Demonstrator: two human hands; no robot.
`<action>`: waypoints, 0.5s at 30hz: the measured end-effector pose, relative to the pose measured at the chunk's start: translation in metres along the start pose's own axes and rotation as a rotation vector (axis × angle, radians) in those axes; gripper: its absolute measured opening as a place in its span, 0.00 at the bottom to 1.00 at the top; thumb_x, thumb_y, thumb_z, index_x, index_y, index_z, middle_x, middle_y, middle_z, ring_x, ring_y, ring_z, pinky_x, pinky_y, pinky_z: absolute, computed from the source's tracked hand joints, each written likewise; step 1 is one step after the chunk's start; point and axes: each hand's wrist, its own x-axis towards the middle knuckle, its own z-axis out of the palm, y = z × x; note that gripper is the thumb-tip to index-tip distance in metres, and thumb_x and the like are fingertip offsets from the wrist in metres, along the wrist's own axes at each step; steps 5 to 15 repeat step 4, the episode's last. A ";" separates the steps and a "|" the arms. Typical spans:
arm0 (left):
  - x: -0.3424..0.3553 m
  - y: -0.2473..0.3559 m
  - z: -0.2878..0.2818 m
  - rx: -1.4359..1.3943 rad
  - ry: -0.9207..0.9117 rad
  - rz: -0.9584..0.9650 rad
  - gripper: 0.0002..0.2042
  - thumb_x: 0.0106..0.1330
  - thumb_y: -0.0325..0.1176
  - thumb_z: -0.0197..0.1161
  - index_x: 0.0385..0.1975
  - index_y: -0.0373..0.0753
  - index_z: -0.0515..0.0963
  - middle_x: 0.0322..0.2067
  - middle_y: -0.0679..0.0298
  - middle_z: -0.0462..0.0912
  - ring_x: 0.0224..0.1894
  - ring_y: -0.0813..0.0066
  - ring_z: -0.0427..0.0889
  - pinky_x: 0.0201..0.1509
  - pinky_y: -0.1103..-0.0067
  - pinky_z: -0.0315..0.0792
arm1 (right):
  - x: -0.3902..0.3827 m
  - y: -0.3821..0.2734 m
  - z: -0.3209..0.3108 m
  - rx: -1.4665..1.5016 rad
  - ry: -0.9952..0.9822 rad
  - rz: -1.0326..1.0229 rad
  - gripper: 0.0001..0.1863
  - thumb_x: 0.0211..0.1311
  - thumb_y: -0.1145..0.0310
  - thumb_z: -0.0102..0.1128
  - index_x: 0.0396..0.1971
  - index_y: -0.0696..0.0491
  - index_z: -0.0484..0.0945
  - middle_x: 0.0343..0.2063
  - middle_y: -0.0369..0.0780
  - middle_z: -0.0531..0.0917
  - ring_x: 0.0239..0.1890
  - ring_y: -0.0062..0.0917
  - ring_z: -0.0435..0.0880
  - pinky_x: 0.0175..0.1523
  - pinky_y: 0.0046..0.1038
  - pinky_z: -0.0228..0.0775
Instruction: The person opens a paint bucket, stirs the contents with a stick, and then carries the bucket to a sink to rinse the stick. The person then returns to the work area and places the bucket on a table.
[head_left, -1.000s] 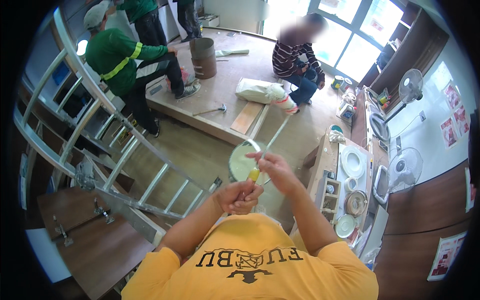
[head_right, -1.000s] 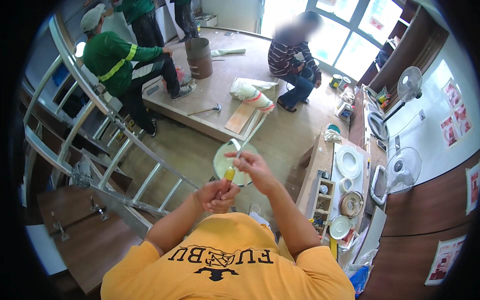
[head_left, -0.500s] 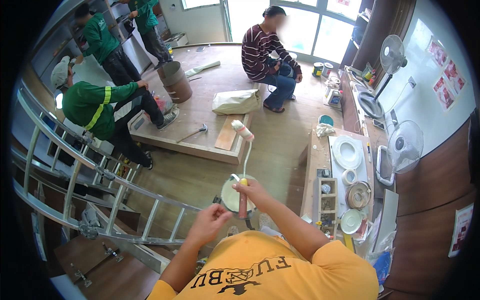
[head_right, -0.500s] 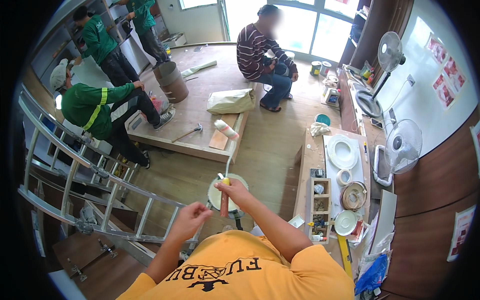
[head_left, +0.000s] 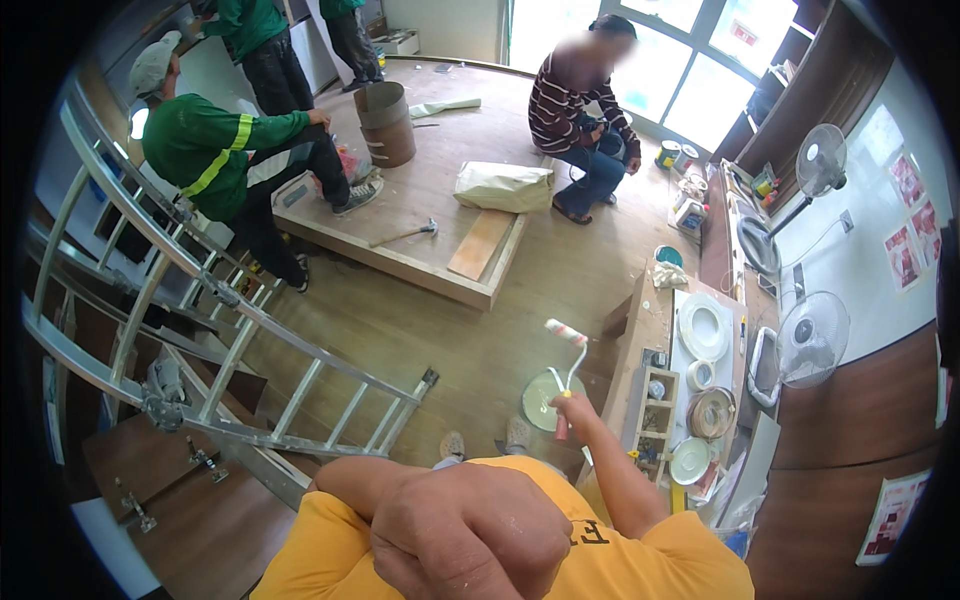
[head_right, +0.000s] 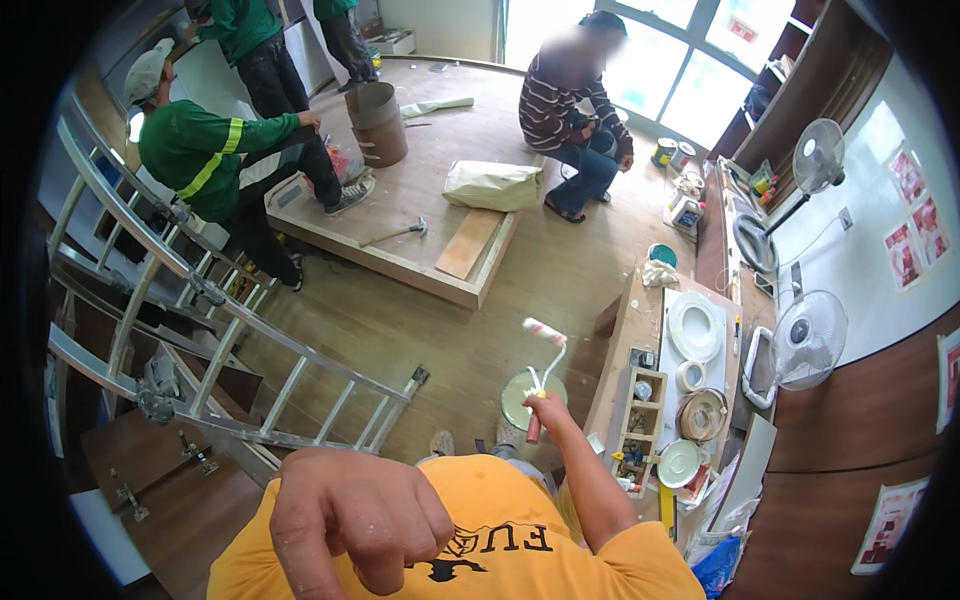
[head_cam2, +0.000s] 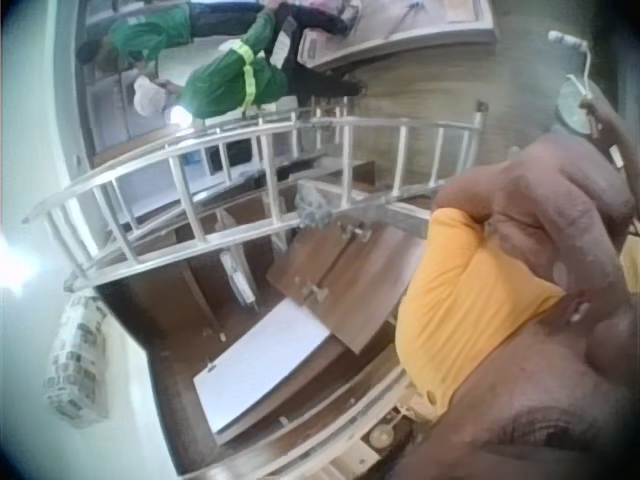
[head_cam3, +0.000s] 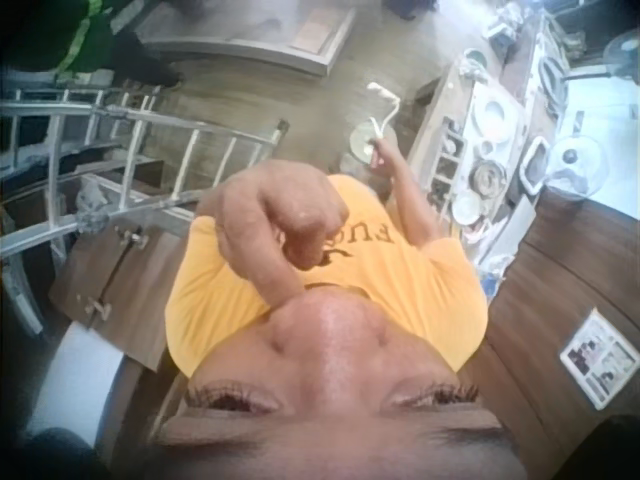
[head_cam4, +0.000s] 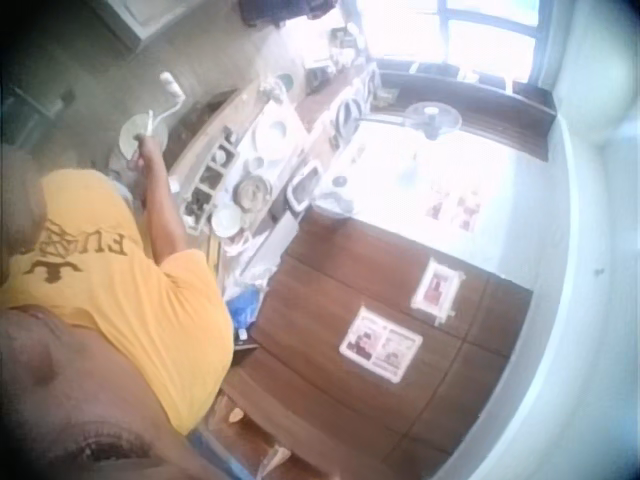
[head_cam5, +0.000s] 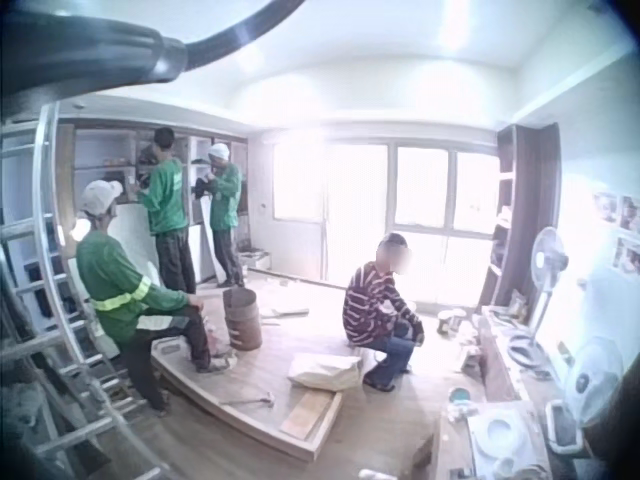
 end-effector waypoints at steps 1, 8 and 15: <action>0.005 0.007 -0.007 0.008 -0.079 -0.034 0.06 0.73 0.31 0.58 0.41 0.39 0.80 0.25 0.54 0.77 0.16 0.71 0.64 0.20 0.71 0.59 | 0.008 0.016 -0.003 -0.013 0.030 -0.002 0.10 0.54 0.66 0.67 0.30 0.56 0.78 0.17 0.35 0.74 0.14 0.24 0.72 0.28 0.29 0.65; 0.005 0.022 -0.022 0.172 -0.209 0.012 0.08 0.72 0.30 0.61 0.48 0.40 0.77 0.31 0.50 0.79 0.18 0.69 0.65 0.23 0.66 0.61 | 0.017 0.042 -0.006 -0.064 0.048 -0.008 0.11 0.53 0.65 0.66 0.31 0.57 0.79 0.21 0.43 0.80 0.24 0.30 0.82 0.31 0.29 0.65; 0.005 0.022 -0.022 0.172 -0.209 0.012 0.08 0.72 0.30 0.61 0.48 0.40 0.77 0.31 0.50 0.79 0.18 0.69 0.65 0.23 0.66 0.61 | 0.017 0.042 -0.006 -0.064 0.048 -0.008 0.11 0.53 0.65 0.66 0.31 0.57 0.79 0.21 0.43 0.80 0.24 0.30 0.82 0.31 0.29 0.65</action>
